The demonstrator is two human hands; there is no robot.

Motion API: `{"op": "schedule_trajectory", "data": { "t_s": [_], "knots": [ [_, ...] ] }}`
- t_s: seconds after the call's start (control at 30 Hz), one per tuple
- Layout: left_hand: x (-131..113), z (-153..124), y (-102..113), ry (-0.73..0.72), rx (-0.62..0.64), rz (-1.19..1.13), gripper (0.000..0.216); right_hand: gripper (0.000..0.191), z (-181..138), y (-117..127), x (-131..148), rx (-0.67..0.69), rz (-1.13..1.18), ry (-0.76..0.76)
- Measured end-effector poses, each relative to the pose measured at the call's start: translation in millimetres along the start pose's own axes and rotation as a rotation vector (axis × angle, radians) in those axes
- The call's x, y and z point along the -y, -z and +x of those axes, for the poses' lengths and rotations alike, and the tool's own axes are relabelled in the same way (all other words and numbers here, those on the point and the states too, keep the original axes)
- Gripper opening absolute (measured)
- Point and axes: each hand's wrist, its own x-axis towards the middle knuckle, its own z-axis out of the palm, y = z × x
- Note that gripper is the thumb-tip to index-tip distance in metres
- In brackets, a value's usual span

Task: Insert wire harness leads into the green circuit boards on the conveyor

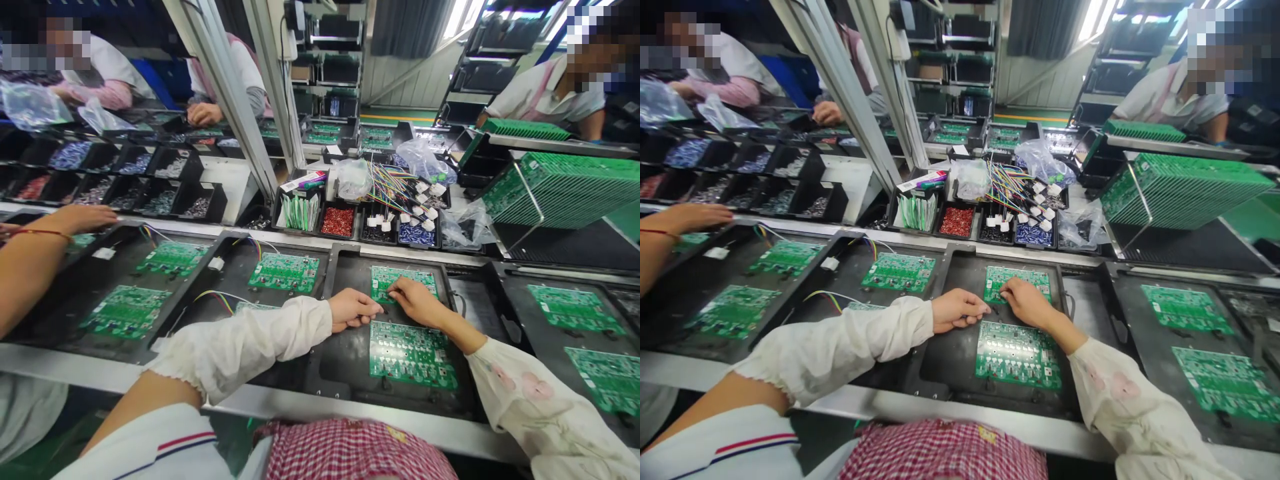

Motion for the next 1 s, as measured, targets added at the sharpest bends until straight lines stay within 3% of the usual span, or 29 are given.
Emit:
{"op": "schedule_trajectory", "data": {
  "t_s": [0.33, 0.5, 0.73, 0.87, 1.0],
  "knots": [
    [-2.3, 2.5, 0.5, -0.023, -0.04, -0.03, 0.007, 0.018, -0.7, -0.4, 4.9, 0.009, -0.056, -0.013],
    [-0.6, 6.3, 0.1, -0.028, -0.033, -0.05, 0.018, 0.016, -0.6, 0.1, 5.0, 0.009, -0.077, -0.032],
    [-2.0, 11.2, -10.6, 0.06, -0.012, -0.085, 0.022, 0.02, -7.6, 19.0, 25.6, 0.015, 0.194, 0.037],
    [-3.9, 11.1, -19.5, 0.094, 0.007, -0.059, 0.018, 0.022, -13.9, 20.3, 9.0, -0.037, 0.062, -0.087],
    [-5.2, 9.8, -22.3, 0.066, -0.012, -0.046, 0.011, 0.016, -19.7, 16.8, -11.8, -0.008, -0.061, -0.132]
  ]
}}
